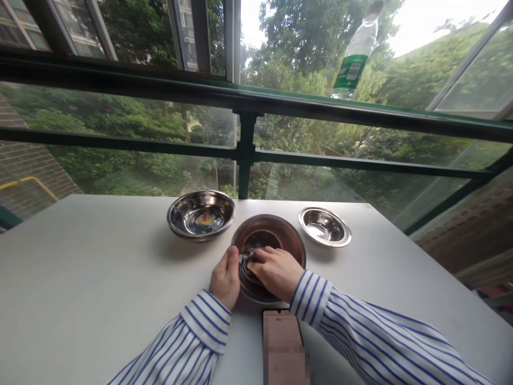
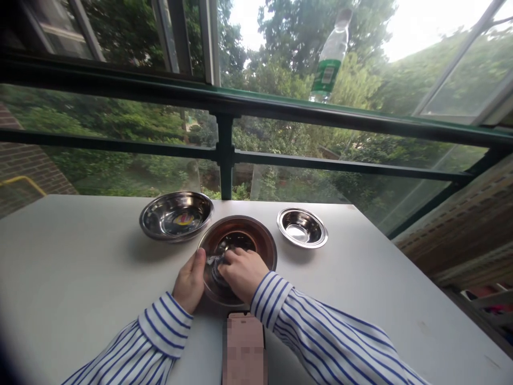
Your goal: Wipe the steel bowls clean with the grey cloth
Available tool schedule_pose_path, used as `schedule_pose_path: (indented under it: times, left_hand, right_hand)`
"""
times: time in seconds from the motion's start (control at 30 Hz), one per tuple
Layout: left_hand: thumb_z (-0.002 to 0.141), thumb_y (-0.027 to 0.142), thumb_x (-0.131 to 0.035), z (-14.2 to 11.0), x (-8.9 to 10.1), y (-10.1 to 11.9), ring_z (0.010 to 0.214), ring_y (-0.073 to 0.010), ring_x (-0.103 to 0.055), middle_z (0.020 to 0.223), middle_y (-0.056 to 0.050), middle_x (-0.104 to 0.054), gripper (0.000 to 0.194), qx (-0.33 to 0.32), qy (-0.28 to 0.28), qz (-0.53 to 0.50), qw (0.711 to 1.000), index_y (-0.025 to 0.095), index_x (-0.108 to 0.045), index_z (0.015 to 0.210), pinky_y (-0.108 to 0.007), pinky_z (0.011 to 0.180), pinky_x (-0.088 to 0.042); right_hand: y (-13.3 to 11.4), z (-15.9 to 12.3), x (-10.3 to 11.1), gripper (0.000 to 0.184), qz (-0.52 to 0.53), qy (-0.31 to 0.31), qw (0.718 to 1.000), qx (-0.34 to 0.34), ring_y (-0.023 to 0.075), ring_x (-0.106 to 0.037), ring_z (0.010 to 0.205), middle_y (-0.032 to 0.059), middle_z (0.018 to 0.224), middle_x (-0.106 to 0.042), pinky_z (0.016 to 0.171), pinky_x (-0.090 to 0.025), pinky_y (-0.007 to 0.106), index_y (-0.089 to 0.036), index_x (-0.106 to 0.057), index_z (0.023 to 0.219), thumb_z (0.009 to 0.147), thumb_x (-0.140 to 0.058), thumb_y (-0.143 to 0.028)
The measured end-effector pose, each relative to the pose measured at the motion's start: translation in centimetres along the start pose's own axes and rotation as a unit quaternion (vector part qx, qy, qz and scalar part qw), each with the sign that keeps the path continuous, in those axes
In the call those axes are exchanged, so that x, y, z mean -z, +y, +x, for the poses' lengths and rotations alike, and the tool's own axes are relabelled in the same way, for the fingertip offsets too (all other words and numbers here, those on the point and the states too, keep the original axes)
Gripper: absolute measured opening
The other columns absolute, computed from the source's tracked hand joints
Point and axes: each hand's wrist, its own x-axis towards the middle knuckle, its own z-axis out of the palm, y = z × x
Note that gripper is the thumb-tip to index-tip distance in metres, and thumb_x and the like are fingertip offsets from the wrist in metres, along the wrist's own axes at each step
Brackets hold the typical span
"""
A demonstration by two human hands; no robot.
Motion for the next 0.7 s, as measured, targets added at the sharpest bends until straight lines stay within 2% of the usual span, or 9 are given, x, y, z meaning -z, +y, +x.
schedule_pose_path:
  times: [0.17,0.23,0.4,0.5,0.57,0.7]
  left_hand:
    - [0.085,0.049,-0.036,0.0,0.3,0.2,0.113,-0.0229,-0.052,0.115,-0.012,-0.063,0.051,-0.016,0.003,0.019,1.0,0.012,-0.059,0.11,-0.034,0.098,-0.036]
    - [0.085,0.049,-0.035,0.1,0.4,0.2,0.11,-0.0237,-0.054,0.111,-0.013,-0.064,0.051,-0.011,0.007,0.029,1.0,0.012,-0.06,0.107,-0.035,0.097,-0.038]
    - [0.085,0.05,-0.034,0.1,0.4,0.3,0.107,-0.0237,-0.056,0.107,-0.012,-0.066,0.05,-0.015,0.024,0.025,0.999,0.012,-0.062,0.104,-0.035,0.095,-0.039]
    - [0.085,0.048,-0.036,0.1,0.2,0.3,0.112,-0.0226,-0.053,0.109,-0.011,-0.066,0.048,-0.029,0.017,0.013,0.999,0.013,-0.061,0.106,-0.034,0.097,-0.038]
    - [0.085,0.049,-0.035,0.2,0.2,0.2,0.111,-0.0225,-0.053,0.106,-0.01,-0.067,0.049,-0.028,0.007,0.008,1.0,0.013,-0.062,0.105,-0.034,0.096,-0.039]
    - [0.084,0.053,-0.034,0.5,0.5,-0.1,0.102,-0.024,-0.059,0.1,-0.011,-0.068,0.053,-0.016,0.013,0.021,1.0,0.013,-0.064,0.1,-0.035,0.09,-0.043]
  right_hand:
    - [-0.5,2.1,0.1,0.027,-0.011,0.034,0.998,-0.06,0.0224,-0.049,0.091,0.0123,0.104,-0.054,0.071,-0.042,0.033,-0.017,-0.057,0.107,0.087,-0.038,-0.019]
    - [-0.4,2.2,0.1,0.026,-0.007,0.024,0.999,-0.04,0.0212,-0.049,0.088,0.0103,0.102,-0.055,0.069,-0.042,0.031,-0.02,-0.059,0.104,0.088,-0.039,-0.022]
    - [1.3,0.0,0.6,0.019,-0.015,-0.056,0.995,0.084,0.0183,-0.051,0.084,0.0045,0.098,-0.058,0.065,-0.04,0.029,-0.026,-0.064,0.092,0.084,-0.047,-0.025]
    - [2.4,-1.1,0.9,0.015,-0.039,-0.101,0.99,0.088,0.0194,-0.052,0.083,0.0043,0.094,-0.06,0.067,-0.039,0.03,-0.026,-0.066,0.089,0.082,-0.052,-0.026]
    - [2.3,-0.9,0.8,0.017,-0.034,-0.084,0.992,0.089,0.0191,-0.052,0.083,0.0044,0.093,-0.06,0.067,-0.038,0.03,-0.026,-0.066,0.09,0.084,-0.05,-0.026]
    - [0.4,0.7,-0.1,0.024,0.0,-0.001,0.999,0.052,0.0178,-0.051,0.081,0.0053,0.095,-0.059,0.064,-0.038,0.028,-0.024,-0.064,0.096,0.089,-0.041,-0.027]
